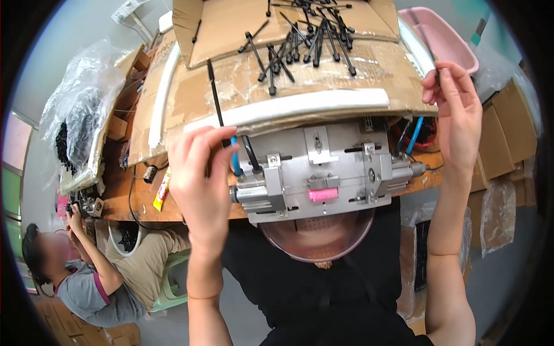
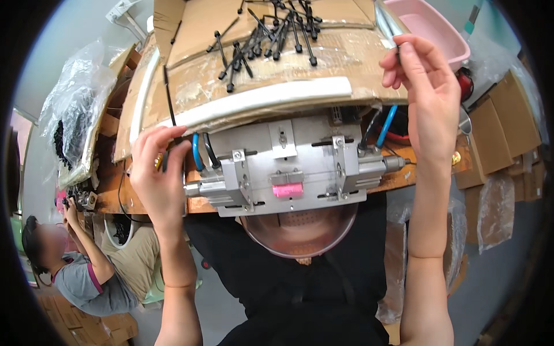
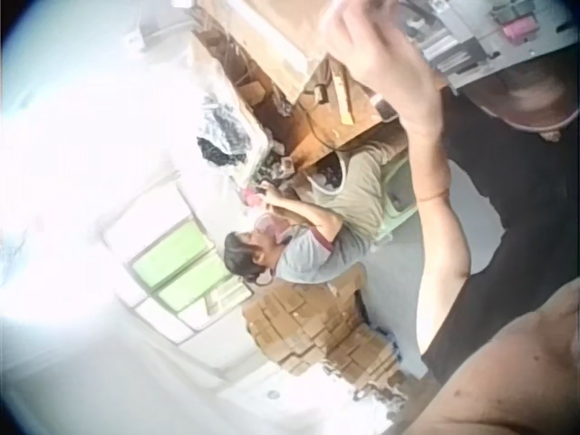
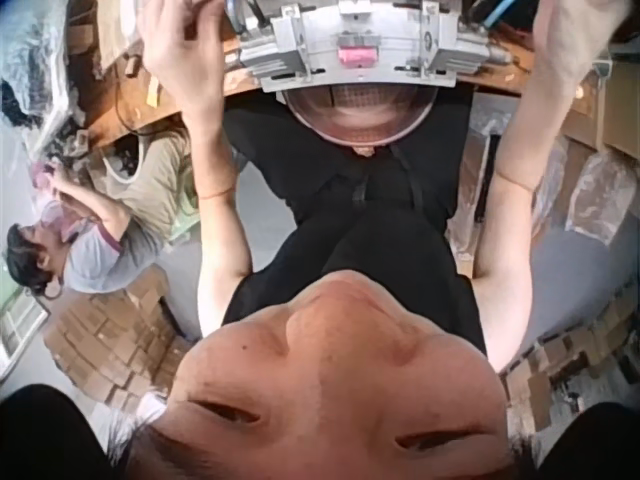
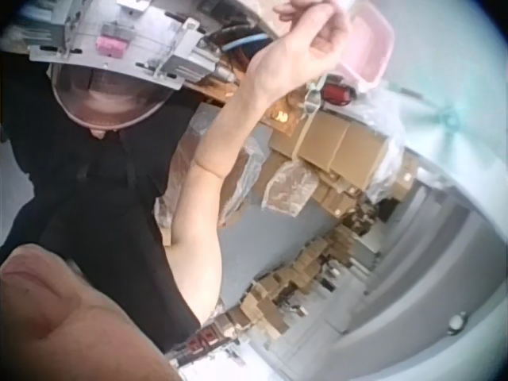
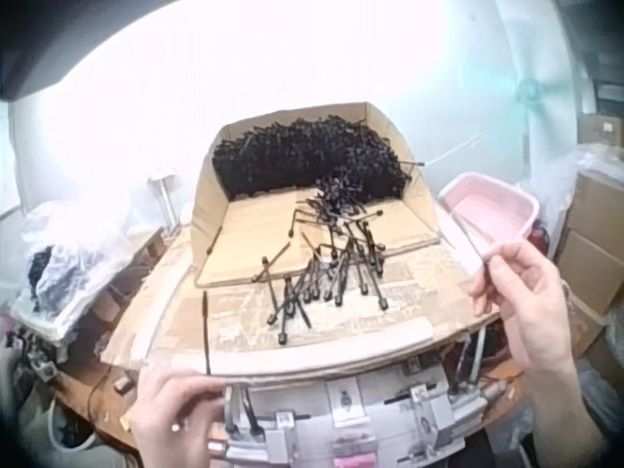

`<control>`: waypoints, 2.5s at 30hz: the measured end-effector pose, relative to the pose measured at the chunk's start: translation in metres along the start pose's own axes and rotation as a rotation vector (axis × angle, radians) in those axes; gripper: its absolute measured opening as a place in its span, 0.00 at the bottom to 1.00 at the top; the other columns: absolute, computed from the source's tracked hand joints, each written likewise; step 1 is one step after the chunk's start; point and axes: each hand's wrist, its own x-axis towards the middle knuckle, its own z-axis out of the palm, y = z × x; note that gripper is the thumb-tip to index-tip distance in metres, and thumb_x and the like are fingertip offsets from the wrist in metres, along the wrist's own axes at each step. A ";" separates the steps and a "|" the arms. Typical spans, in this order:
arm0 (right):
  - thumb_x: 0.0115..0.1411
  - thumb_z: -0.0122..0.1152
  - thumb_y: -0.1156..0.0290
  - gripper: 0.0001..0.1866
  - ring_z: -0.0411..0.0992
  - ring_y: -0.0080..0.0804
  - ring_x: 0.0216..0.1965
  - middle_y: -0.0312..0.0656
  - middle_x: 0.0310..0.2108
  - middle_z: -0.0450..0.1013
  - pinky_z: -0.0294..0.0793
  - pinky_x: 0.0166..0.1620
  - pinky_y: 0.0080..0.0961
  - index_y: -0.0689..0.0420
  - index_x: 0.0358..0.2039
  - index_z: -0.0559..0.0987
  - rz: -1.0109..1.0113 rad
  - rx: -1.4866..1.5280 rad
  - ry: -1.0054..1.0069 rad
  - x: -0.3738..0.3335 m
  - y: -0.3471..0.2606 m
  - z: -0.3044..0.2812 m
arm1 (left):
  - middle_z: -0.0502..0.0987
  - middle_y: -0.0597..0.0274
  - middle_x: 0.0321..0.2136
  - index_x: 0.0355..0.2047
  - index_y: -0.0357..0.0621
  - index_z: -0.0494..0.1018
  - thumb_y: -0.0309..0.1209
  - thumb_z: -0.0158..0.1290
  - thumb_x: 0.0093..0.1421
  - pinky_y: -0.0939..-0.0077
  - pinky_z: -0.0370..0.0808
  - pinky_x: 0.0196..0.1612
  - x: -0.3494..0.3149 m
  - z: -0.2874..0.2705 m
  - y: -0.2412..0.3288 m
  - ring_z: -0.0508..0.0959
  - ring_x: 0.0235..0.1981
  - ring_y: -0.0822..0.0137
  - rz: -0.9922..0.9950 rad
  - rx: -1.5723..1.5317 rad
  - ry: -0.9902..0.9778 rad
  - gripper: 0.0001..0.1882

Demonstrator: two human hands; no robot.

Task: The person repeatedly picks up black cable assemblies from a cardboard box and inserts them into a metal jig on a workbench. The person secures each cable in the jig using a pink lever, then removes the cable and places it into a clear plastic bowl below. The process is repeated continuously throughout the clip.

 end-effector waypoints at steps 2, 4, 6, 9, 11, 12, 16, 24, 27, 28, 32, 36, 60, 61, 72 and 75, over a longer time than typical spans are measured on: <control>0.69 0.52 0.70 0.14 0.73 0.25 0.32 0.43 0.35 0.76 0.72 0.40 0.19 0.67 0.48 0.74 -0.010 0.105 0.000 -0.012 -0.006 -0.008 | 0.74 0.60 0.31 0.50 0.40 0.74 0.17 0.62 0.47 0.70 0.69 0.39 -0.032 -0.001 0.027 0.72 0.34 0.63 -0.037 -0.034 -0.039 0.27; 0.69 0.52 0.71 0.14 0.74 0.26 0.34 0.45 0.37 0.77 0.72 0.41 0.20 0.67 0.49 0.74 -0.019 0.029 0.068 -0.028 -0.010 -0.011 | 0.72 0.61 0.29 0.58 0.35 0.68 0.17 0.62 0.46 0.71 0.68 0.38 -0.068 0.008 0.048 0.70 0.32 0.64 0.013 -0.062 -0.155 0.35; 0.68 0.52 0.72 0.14 0.75 0.29 0.36 0.48 0.39 0.77 0.74 0.44 0.22 0.67 0.50 0.73 -0.047 0.032 0.051 -0.042 -0.010 -0.019 | 0.72 0.59 0.30 0.60 0.29 0.65 0.18 0.62 0.45 0.69 0.68 0.40 -0.099 0.016 0.068 0.70 0.33 0.62 0.068 -0.037 -0.297 0.39; 0.68 0.52 0.73 0.14 0.76 0.30 0.37 0.49 0.40 0.76 0.74 0.45 0.24 0.68 0.50 0.72 -0.088 0.112 0.028 -0.053 -0.014 -0.021 | 0.71 0.57 0.34 0.60 0.28 0.64 0.17 0.60 0.43 0.65 0.68 0.44 -0.123 0.033 0.087 0.70 0.35 0.58 0.014 -0.018 -0.483 0.40; 0.68 0.53 0.74 0.14 0.76 0.32 0.38 0.51 0.41 0.76 0.74 0.46 0.25 0.68 0.50 0.72 -0.102 0.112 0.042 -0.057 -0.019 -0.022 | 0.70 0.57 0.35 0.61 0.29 0.63 0.17 0.59 0.45 0.65 0.68 0.44 -0.124 0.045 0.087 0.69 0.37 0.58 0.012 0.052 -0.530 0.40; 0.68 0.53 0.74 0.14 0.76 0.32 0.38 0.51 0.41 0.76 0.74 0.46 0.25 0.68 0.50 0.72 -0.105 0.085 0.068 -0.059 -0.022 -0.022 | 0.70 0.57 0.36 0.61 0.29 0.62 0.17 0.59 0.45 0.65 0.68 0.45 -0.122 0.049 0.087 0.69 0.38 0.58 0.019 0.069 -0.544 0.39; 0.68 0.53 0.74 0.14 0.76 0.33 0.39 0.52 0.42 0.76 0.73 0.45 0.25 0.68 0.50 0.71 -0.138 0.011 0.096 -0.067 -0.025 -0.028 | 0.69 0.57 0.37 0.62 0.29 0.61 0.18 0.57 0.48 0.64 0.67 0.46 -0.119 0.052 0.087 0.69 0.40 0.57 0.028 0.111 -0.598 0.38; 0.60 0.57 0.86 0.15 0.76 0.33 0.38 0.51 0.39 0.77 0.76 0.41 0.22 0.67 0.48 0.71 -0.051 -0.169 -0.035 -0.127 -0.016 0.019 | 0.68 0.56 0.37 0.63 0.27 0.59 0.16 0.53 0.47 0.66 0.70 0.47 -0.116 0.051 0.082 0.69 0.39 0.58 0.047 0.069 -0.616 0.39; 0.55 0.60 0.91 0.22 0.78 0.33 0.37 0.50 0.41 0.77 0.80 0.40 0.27 0.70 0.51 0.71 0.078 -0.407 -0.237 -0.161 -0.008 0.037 | 0.69 0.55 0.39 0.63 0.28 0.59 0.17 0.53 0.48 0.66 0.70 0.48 -0.116 0.047 0.081 0.69 0.41 0.57 -0.009 0.020 -0.634 0.38; 0.53 0.61 0.91 0.24 0.78 0.34 0.36 0.50 0.42 0.77 0.81 0.40 0.28 0.71 0.52 0.71 0.037 -0.470 -0.273 -0.171 -0.001 0.042 | 0.70 0.55 0.40 0.63 0.28 0.59 0.17 0.53 0.48 0.66 0.70 0.48 -0.114 0.043 0.083 0.69 0.42 0.57 -0.018 0.012 -0.632 0.38; 0.47 0.61 0.91 0.32 0.74 0.38 0.29 0.48 0.34 0.75 0.75 0.34 0.31 0.72 0.56 0.70 -0.083 -0.571 -0.428 -0.187 0.018 0.061 | 0.71 0.55 0.44 0.64 0.33 0.60 0.16 0.61 0.47 0.64 0.65 0.51 -0.109 0.016 0.086 0.68 0.45 0.55 -0.127 -0.069 -0.531 0.42; 0.48 0.61 0.89 0.35 0.70 0.37 0.25 0.43 0.24 0.68 0.71 0.32 0.32 0.70 0.59 0.67 -0.040 -0.619 -0.548 -0.191 0.031 0.068 | 0.73 0.55 0.44 0.60 0.32 0.66 0.15 0.61 0.44 0.68 0.69 0.46 -0.112 0.007 0.080 0.69 0.43 0.56 -0.129 -0.036 -0.498 0.38; 0.58 0.63 0.68 0.13 0.75 0.49 0.31 0.52 0.26 0.75 0.72 0.38 0.41 0.60 0.39 0.73 -0.191 -1.083 -0.447 0.043 0.042 0.072 | 0.77 0.58 0.27 0.38 0.36 0.74 0.17 0.55 0.56 0.74 0.74 0.38 0.099 0.054 -0.039 0.76 0.30 0.68 -0.085 -0.024 -0.390 0.09; 0.58 0.61 0.70 0.11 0.75 0.47 0.30 0.51 0.26 0.75 0.72 0.37 0.40 0.61 0.39 0.74 -0.132 -1.050 -0.451 0.045 0.041 0.071 | 0.77 0.58 0.27 0.38 0.36 0.74 0.17 0.55 0.56 0.74 0.74 0.38 0.095 0.051 -0.037 0.76 0.30 0.68 -0.083 -0.016 -0.351 0.09; 0.70 0.52 0.62 0.15 0.66 0.15 0.29 0.34 0.31 0.73 0.64 0.32 0.12 0.62 0.45 0.77 0.108 -0.101 -0.286 0.051 0.004 0.011 | 0.77 0.52 0.35 0.38 0.38 0.75 0.16 0.53 0.57 0.68 0.74 0.39 0.044 0.020 -0.021 0.78 0.33 0.58 -0.091 -0.030 -0.105 0.09; 0.71 0.49 0.61 0.18 0.68 0.18 0.31 0.38 0.34 0.74 0.66 0.34 0.14 0.63 0.49 0.74 0.095 -0.014 -0.232 0.021 -0.005 -0.016 | 0.73 0.60 0.30 0.47 0.39 0.75 0.12 0.55 0.50 0.75 0.72 0.38 -0.006 0.020 0.009 0.73 0.30 0.69 -0.023 0.015 -0.090 0.22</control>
